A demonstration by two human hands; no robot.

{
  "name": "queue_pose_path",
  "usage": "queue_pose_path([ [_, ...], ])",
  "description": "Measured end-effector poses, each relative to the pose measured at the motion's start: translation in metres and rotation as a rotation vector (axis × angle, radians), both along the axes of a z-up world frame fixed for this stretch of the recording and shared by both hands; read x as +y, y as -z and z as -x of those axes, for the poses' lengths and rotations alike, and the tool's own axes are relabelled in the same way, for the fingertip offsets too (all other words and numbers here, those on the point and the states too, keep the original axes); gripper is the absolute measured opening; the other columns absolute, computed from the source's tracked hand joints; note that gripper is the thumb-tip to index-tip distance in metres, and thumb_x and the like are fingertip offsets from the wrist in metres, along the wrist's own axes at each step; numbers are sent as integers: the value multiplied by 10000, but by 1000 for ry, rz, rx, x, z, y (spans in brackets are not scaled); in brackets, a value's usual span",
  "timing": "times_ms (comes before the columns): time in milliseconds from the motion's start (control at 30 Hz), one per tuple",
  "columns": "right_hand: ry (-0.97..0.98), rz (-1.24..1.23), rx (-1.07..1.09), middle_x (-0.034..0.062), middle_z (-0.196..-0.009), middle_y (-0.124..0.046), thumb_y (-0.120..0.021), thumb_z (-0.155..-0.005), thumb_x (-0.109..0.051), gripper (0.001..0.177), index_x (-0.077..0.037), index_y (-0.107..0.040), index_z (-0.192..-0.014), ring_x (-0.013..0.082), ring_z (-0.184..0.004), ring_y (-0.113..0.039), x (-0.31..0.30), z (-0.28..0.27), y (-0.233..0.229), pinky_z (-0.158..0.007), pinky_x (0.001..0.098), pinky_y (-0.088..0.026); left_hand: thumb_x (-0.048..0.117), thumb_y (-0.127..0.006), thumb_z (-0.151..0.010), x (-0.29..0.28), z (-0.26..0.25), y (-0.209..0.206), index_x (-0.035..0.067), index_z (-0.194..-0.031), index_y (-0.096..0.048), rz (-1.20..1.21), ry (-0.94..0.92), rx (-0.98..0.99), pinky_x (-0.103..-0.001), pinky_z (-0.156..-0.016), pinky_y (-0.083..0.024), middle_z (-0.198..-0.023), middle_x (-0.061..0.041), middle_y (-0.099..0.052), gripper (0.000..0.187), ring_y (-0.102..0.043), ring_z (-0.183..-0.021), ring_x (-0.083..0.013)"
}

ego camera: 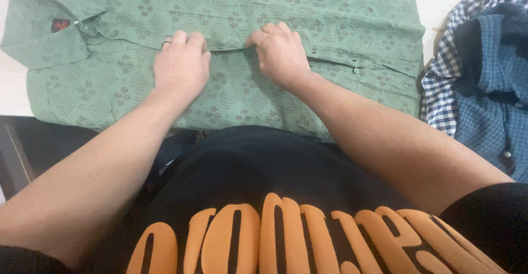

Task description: The person lays a green patterned shirt flat on a white table, smooths the fabric, and buttons it from the collar down to the bottom. The person uses both hands to align the placket and fasten each button.

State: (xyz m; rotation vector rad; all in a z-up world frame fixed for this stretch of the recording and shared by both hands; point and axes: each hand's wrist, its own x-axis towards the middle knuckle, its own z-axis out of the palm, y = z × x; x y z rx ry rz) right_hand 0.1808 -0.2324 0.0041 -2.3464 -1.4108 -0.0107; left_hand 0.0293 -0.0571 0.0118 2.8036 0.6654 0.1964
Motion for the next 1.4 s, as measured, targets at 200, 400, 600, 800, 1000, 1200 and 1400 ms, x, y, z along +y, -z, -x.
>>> queue_pose_path([
  [200, -51, 10, 76, 80, -1055, -614, -675, -883, -157, 306, -200, -746, -1178, 300, -1076, -552, 5, 9, -2, -920, 482, -423, 217, -713, -902, 2, 5, 0, 130, -1075, -694, 50, 34, -75, -530, -921, -464, -1165, -142, -600, 195, -555, -1147, -379],
  [400, 2, 50, 137, 65, -1069, -647, -670, -922, -212, 181, -236, -774, -1069, 311, -1112, -568, 21, 13, -4, -950, 489, -426, 175, -695, -911, -4, 8, 0, 142, -1085, -711, 101, 78, -62, -512, -959, -471, -1155, -154, -634, 178, -576, -1153, -382],
  [600, 26, 76, 203, 71, -1074, -668, -639, -952, -216, 169, -222, -768, -1061, 314, -1127, -576, 21, 7, -6, -980, 501, -410, 161, -684, -900, -1, 15, 0, 168, -1190, -725, 168, 72, -75, -496, -943, -487, -1129, -167, -652, 293, -597, -1112, -394],
  [800, 32, 49, 237, 84, -1108, -700, -638, -944, -192, 174, -185, -759, -1069, 320, -1131, -603, 20, 3, -9, -980, 503, -435, 168, -677, -907, 3, 13, -4, 182, -1348, -678, 238, 49, -50, -465, -930, -500, -1092, -148, -662, 441, -625, -1057, -348],
  [1000, 79, 26, 348, 96, -1109, -706, -631, -959, -170, 169, -152, -735, -1091, 313, -1090, -637, 19, 2, -10, -940, 463, -496, 160, -645, -887, 0, 9, -10, 212, -1413, -619, 353, -49, 0, -437, -909, -511, -1088, -126, -652, 529, -636, -1023, -308],
  [1200, 10, 39, 258, 83, -1045, -706, -639, -892, -118, 192, -150, -730, -1058, 306, -1091, -633, 18, 0, -11, -946, 467, -491, 165, -657, -892, -1, 10, -7, 242, -1328, -711, 196, 35, -4, -489, -937, -489, -1113, -155, -650, 446, -610, -1090, -366],
  [1400, -128, -39, 192, 101, -1117, -659, -724, -839, -208, 333, -164, -701, -1168, 345, -1128, -578, 33, 13, -10, -941, 529, -439, 154, -640, -878, -9, 12, -2, 141, -1229, -708, 284, -16, -58, -494, -927, -494, -1082, -142, -674, 358, -627, -1071, -360],
])
